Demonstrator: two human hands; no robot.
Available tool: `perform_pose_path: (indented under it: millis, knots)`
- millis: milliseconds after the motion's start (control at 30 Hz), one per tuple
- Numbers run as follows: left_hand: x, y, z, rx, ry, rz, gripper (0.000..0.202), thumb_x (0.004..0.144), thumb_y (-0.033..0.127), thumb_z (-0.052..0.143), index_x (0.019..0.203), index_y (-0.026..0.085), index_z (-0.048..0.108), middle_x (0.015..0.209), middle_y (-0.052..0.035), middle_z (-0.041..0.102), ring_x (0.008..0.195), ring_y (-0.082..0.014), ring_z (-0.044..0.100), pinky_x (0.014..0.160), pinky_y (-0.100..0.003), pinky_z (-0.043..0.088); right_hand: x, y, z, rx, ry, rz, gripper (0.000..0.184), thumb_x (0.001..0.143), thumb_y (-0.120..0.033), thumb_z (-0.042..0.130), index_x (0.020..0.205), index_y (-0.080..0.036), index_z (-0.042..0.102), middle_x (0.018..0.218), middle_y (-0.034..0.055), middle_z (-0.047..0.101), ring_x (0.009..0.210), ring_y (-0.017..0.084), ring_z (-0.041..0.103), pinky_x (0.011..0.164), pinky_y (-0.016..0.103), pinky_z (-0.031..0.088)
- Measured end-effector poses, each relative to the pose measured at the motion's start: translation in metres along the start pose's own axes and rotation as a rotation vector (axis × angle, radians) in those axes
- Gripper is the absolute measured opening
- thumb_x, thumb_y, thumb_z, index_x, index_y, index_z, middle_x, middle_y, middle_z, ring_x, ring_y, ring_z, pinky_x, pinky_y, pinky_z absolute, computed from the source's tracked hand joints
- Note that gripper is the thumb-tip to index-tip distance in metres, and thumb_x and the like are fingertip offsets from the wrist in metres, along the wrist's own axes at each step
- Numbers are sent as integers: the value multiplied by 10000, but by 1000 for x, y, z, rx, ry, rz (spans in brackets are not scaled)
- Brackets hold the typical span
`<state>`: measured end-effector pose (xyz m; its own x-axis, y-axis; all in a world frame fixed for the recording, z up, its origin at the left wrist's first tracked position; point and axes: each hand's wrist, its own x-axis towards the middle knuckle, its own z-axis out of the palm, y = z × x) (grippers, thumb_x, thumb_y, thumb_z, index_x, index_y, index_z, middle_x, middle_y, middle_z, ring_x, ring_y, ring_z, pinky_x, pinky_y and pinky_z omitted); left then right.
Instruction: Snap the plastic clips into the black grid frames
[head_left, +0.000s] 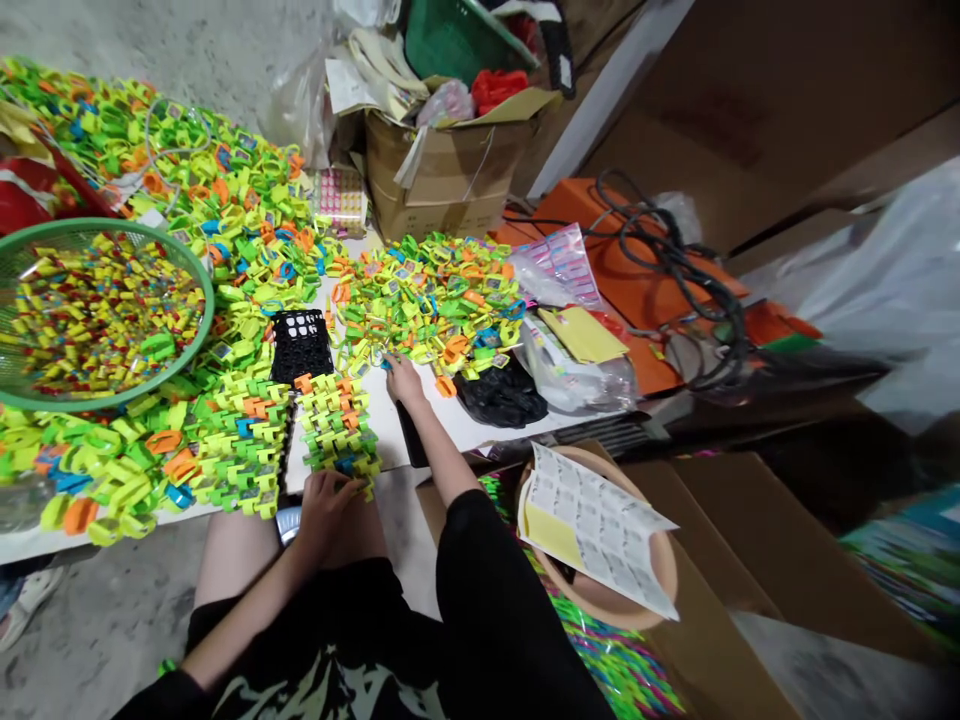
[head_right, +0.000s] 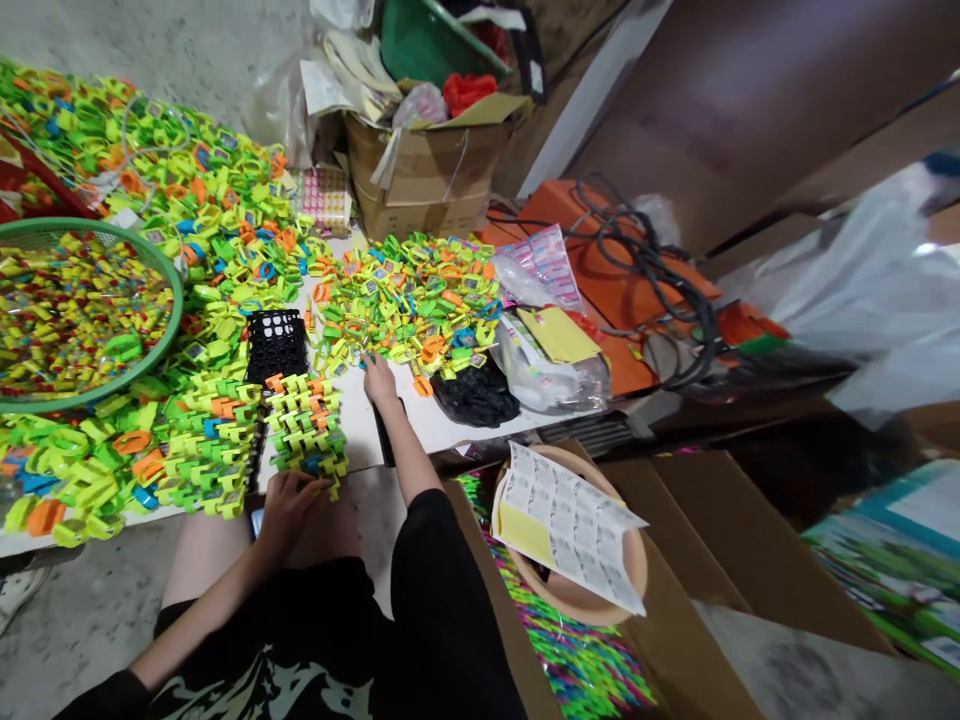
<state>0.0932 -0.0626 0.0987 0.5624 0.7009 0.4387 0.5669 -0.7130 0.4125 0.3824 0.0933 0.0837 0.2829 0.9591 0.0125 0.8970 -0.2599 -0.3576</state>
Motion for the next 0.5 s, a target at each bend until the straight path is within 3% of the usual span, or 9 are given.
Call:
perform_pose_path:
  millis: [133,300,400,500]
  knots:
    - [0,0,0,-38,-15,-32,192,922,341,588,1019,270,739,914,-74,653,869,-227,587,776,-406,490,-1,-8,6,-120,-23,-16,456,922,-61,349,1343,-109,517,1346,199,511,1194,252,475,982,348,420]
    - [3,2,-2,-42,8,-36,197,914,359,595,988,265,750,895,-86,654,874,-240,591,776,-422,492,-33,-22,18,-187,-134,-140,352,933,-38,341,1145,-86,617,1176,197,603,1143,248,503,961,322,419]
    - [4,2,-2,-42,20,-25,191,908,355,604,979,264,756,876,-87,655,856,-240,591,760,-415,493,-40,-24,16,-184,-107,-140,370,947,-59,346,1233,-101,577,1240,195,583,1174,254,496,947,334,437]
    - [3,3,-1,-38,-9,-34,197,910,361,601,991,268,755,882,-79,655,865,-234,592,769,-410,498,-28,-17,6,-196,-54,-82,490,928,-29,333,1391,-118,468,1425,205,465,1258,267,456,986,369,426]
